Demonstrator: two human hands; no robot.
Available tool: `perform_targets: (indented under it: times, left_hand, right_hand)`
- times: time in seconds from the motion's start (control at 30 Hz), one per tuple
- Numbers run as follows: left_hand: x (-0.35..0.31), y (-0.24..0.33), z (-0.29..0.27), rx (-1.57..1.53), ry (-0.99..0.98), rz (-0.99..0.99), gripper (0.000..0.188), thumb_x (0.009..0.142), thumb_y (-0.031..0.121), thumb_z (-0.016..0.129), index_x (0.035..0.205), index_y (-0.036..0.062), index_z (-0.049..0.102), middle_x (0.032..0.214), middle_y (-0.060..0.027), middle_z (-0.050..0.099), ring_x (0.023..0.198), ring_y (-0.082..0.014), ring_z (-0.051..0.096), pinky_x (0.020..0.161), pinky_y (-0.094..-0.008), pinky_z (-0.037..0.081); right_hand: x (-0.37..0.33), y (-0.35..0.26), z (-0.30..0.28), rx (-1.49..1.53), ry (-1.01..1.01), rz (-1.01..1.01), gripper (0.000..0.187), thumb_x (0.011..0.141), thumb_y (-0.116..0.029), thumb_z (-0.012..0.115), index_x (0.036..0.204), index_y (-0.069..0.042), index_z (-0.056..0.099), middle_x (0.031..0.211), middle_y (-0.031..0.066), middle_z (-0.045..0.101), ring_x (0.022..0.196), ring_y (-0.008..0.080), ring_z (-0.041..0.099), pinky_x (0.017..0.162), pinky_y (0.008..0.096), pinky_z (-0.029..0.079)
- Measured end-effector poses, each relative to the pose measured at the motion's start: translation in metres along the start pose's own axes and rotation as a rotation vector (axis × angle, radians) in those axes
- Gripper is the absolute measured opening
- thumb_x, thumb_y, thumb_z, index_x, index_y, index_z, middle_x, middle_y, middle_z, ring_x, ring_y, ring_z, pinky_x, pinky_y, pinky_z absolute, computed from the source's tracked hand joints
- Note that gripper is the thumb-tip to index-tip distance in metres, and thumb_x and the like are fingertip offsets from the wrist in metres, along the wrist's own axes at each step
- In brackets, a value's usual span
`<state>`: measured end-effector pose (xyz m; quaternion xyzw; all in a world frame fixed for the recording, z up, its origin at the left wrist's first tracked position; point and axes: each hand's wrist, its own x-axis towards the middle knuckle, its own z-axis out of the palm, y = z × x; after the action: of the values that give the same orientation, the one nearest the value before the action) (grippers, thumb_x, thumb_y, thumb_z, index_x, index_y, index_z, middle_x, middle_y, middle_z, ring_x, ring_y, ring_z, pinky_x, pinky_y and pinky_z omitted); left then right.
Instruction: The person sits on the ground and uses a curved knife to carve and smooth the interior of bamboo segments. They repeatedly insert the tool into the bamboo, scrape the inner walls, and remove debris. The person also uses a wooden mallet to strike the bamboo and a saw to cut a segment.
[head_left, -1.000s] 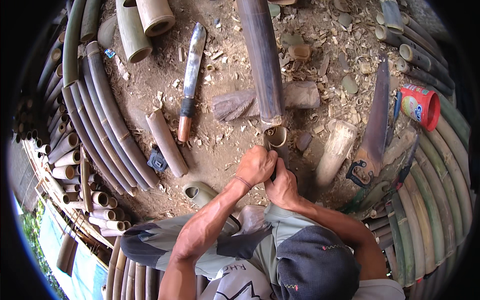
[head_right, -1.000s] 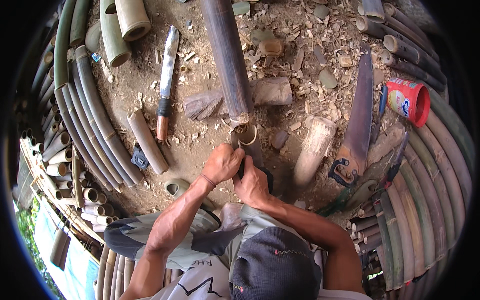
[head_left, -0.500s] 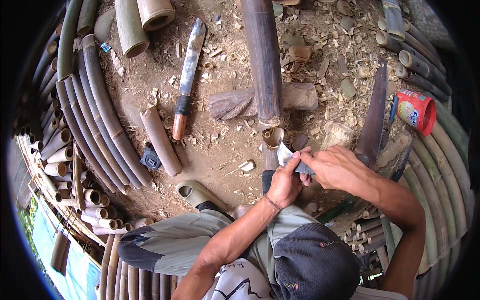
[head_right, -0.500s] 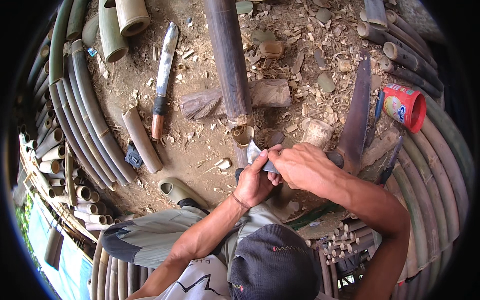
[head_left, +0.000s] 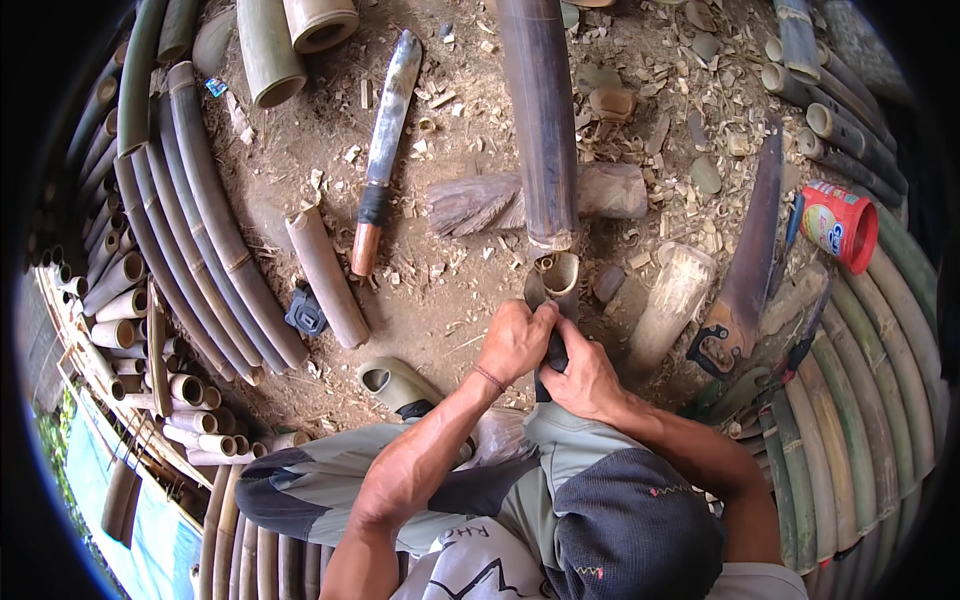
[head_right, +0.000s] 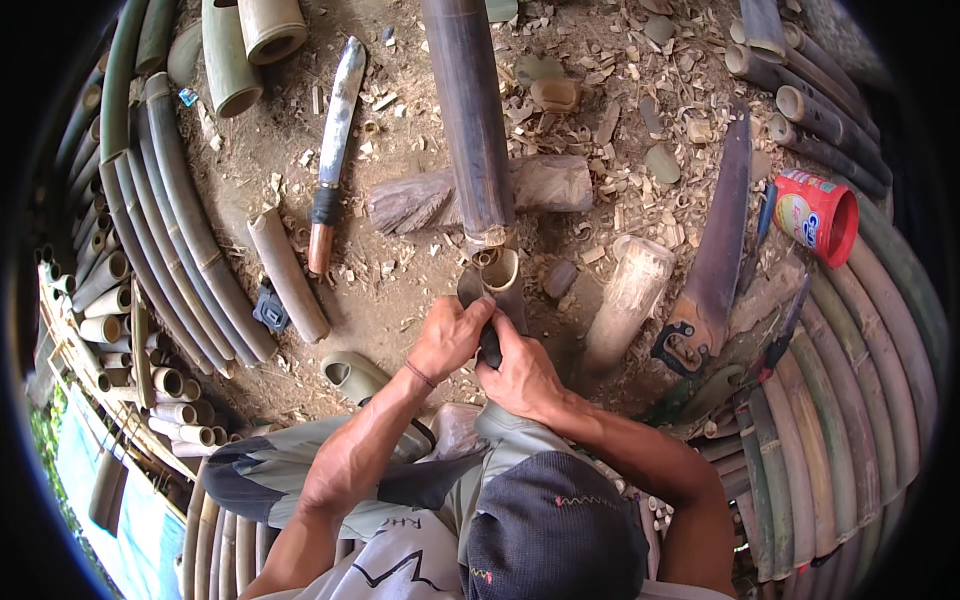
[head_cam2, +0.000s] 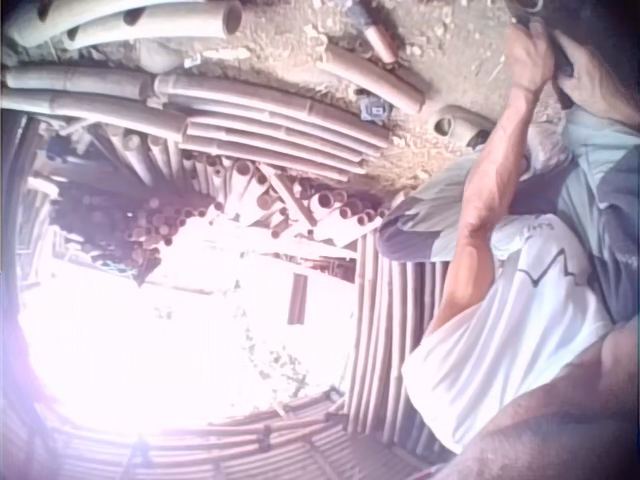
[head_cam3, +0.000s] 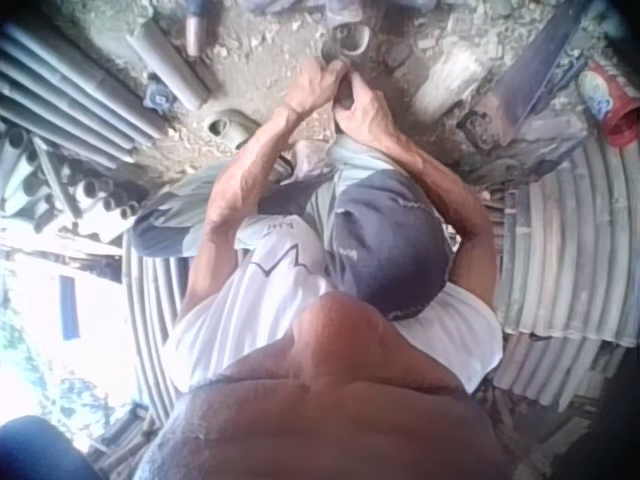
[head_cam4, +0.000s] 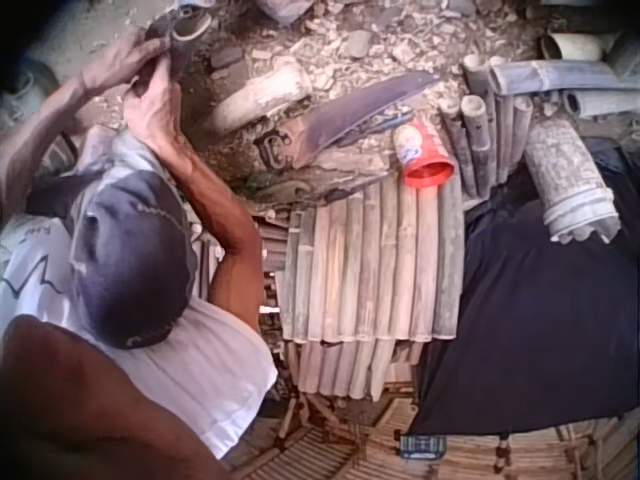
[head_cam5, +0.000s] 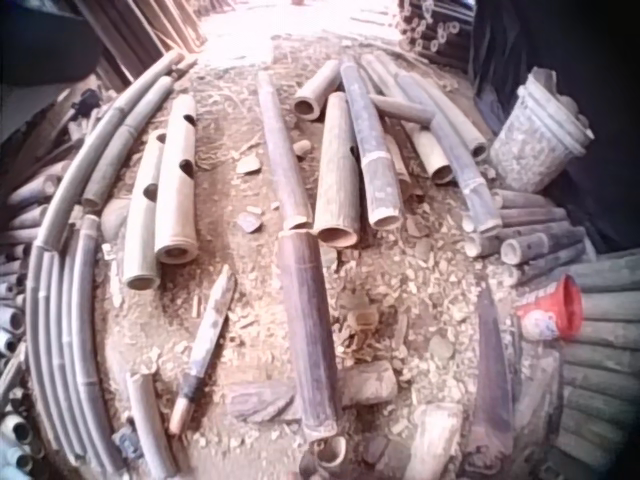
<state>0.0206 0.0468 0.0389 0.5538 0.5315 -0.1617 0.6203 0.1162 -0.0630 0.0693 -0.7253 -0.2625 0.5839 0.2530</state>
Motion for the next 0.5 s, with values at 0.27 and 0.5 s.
perform_targets:
  times: [0.27, 0.5]
  left_hand:
    - [-0.003, 0.004, 0.018, -0.367, -0.155, -0.079, 0.049, 0.090, 0.032, 0.057, 0.074, -0.0142, 0.061, 0.059, -0.0251, 0.057, 0.057, -0.0274, 0.063, 0.058, -0.0436, 0.050]
    - [-0.001, 0.050, 0.047, -0.769, -0.079, -0.010, 0.039, 0.099, 0.026, 0.047, 0.092, -0.0060, 0.067, 0.059, -0.0102, 0.061, 0.055, -0.0198, 0.060, 0.053, -0.0363, 0.046]
  right_hand:
    - [-0.013, -0.008, -0.029, -0.251, 0.055, -0.028, 0.050, 0.083, -0.012, 0.064, 0.131, -0.003, 0.049, 0.096, 0.0298, 0.065, 0.089, 0.0476, 0.065, 0.075, 0.0493, 0.053]
    - [0.031, -0.054, -0.113, -0.858, -0.173, -0.186, 0.025, 0.080, -0.014, 0.066, 0.102, -0.003, 0.060, 0.072, 0.0206, 0.067, 0.067, 0.0408, 0.067, 0.063, 0.0499, 0.054]
